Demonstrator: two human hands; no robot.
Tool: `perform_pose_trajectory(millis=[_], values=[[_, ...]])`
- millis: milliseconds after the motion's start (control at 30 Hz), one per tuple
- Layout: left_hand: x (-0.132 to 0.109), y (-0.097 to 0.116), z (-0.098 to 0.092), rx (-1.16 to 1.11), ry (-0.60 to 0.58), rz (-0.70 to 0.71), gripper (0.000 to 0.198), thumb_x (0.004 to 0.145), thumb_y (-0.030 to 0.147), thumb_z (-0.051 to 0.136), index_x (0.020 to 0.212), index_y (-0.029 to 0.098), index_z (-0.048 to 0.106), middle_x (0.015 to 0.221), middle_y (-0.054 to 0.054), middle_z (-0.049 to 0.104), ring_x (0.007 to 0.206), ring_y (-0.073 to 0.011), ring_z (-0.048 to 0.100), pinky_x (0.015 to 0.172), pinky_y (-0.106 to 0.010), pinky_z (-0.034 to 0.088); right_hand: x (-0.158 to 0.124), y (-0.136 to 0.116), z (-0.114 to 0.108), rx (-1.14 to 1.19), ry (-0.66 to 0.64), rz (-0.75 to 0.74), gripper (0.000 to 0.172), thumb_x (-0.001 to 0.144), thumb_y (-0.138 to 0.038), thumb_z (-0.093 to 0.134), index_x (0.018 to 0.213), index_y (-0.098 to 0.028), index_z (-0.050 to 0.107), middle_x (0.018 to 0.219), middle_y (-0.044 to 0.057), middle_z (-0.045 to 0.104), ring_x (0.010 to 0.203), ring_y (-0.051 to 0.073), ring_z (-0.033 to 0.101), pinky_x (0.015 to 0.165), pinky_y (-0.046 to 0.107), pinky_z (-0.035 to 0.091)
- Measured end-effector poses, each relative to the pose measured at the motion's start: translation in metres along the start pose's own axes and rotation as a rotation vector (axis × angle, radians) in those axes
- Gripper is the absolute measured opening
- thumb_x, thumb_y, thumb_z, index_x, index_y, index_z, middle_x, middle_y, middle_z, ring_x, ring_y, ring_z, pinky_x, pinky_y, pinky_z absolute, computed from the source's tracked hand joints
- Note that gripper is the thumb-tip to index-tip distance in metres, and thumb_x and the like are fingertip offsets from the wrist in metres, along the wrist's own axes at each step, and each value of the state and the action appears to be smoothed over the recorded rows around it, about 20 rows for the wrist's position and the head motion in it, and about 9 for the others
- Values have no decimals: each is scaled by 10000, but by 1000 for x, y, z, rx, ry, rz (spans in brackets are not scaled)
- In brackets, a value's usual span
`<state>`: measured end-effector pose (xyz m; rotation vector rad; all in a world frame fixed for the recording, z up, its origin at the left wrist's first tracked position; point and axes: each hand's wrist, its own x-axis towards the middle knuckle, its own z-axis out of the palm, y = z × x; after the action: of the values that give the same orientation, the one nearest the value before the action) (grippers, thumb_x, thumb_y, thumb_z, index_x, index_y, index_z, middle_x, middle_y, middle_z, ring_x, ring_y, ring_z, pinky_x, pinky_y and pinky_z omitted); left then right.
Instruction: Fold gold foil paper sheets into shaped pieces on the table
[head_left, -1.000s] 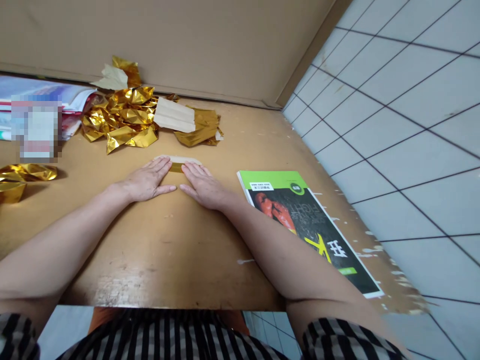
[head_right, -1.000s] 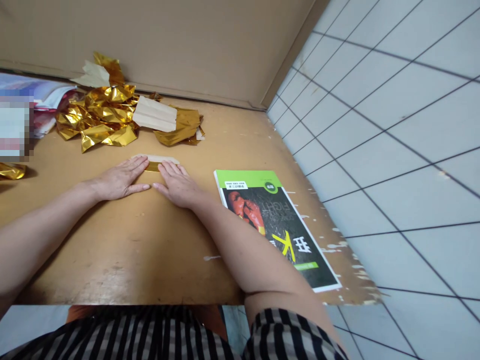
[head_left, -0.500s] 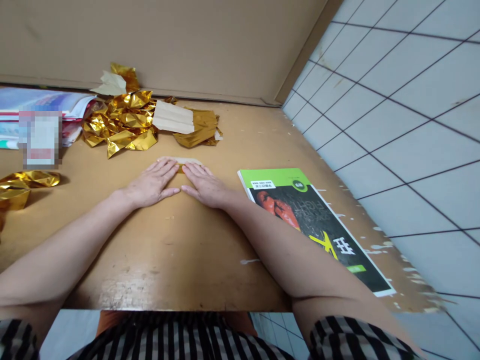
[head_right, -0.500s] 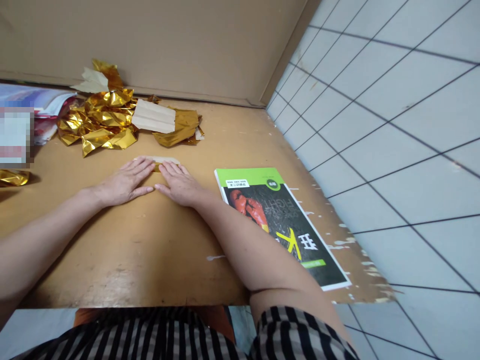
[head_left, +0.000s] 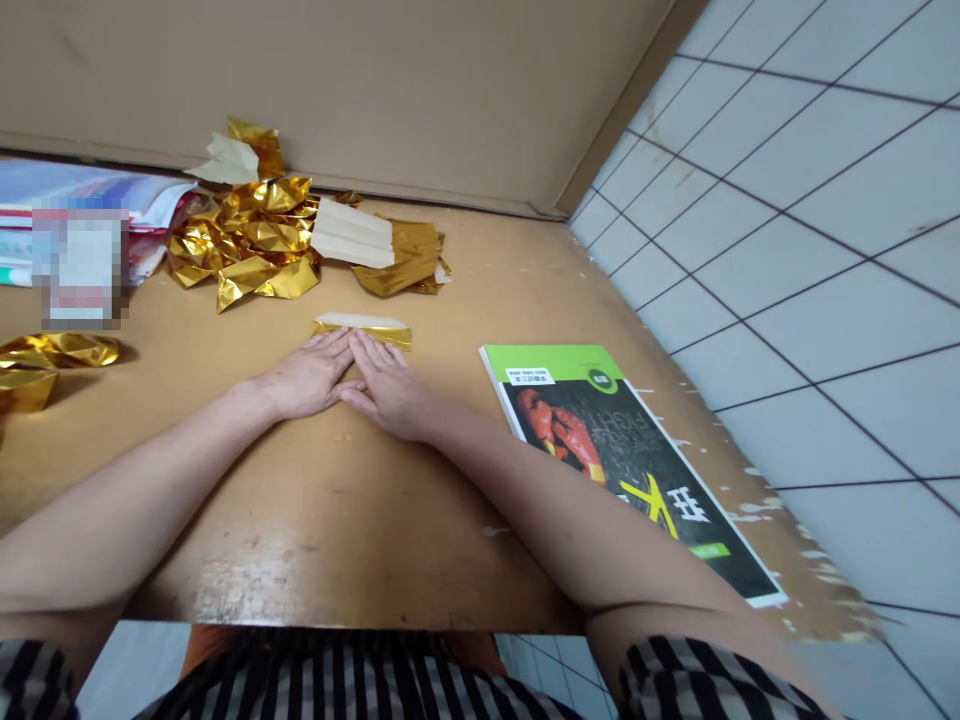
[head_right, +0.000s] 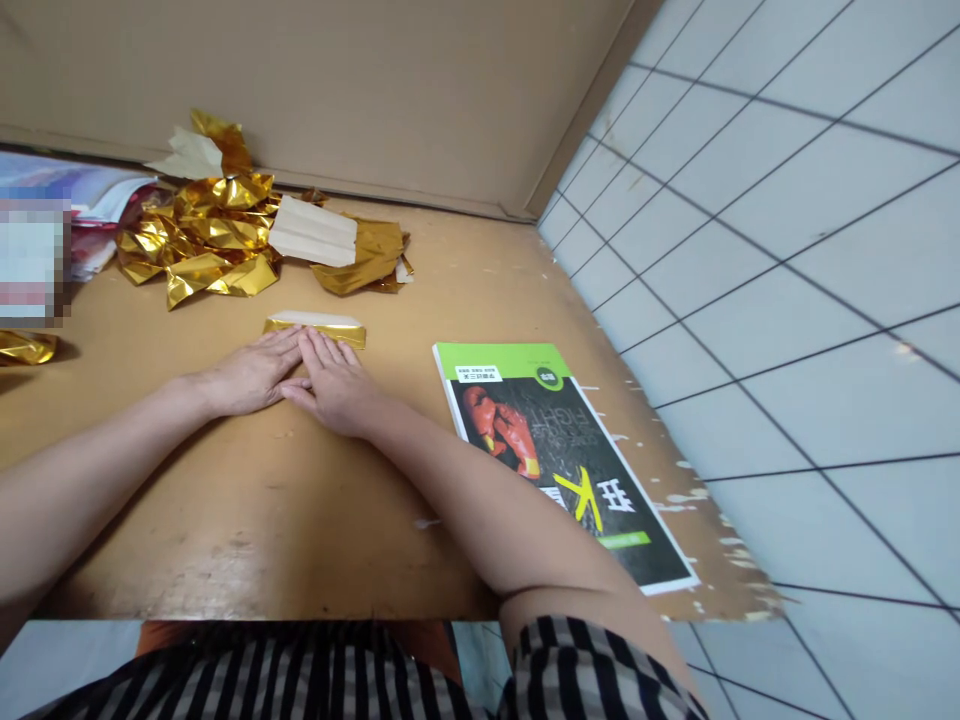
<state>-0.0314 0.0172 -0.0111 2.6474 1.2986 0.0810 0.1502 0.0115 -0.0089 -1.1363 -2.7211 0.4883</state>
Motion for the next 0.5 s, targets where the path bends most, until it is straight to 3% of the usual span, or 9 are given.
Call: perform_pose_trajectory(millis=[233,500], values=[[-1,-2,3,81,3,-6,772,947,634,199,1509,106,243,1578,-145,231,1460,-275,212,1185,-431,196,-4,19,-2,-49,1,57,911,894,-716,151,1501,-44,245,1580,212,213,1476,326,143,1184,527,181],[-6,-13,-4,141,-23,-104,909,904,720,173,1500,36,235,1573,-194,212,1464,-304,184,1181,-417,187,-8,29,-12,-96,-21,128,841,917,-657,225,1482,-36,281,1571,235,227,1469,338,171,1168,544,214]])
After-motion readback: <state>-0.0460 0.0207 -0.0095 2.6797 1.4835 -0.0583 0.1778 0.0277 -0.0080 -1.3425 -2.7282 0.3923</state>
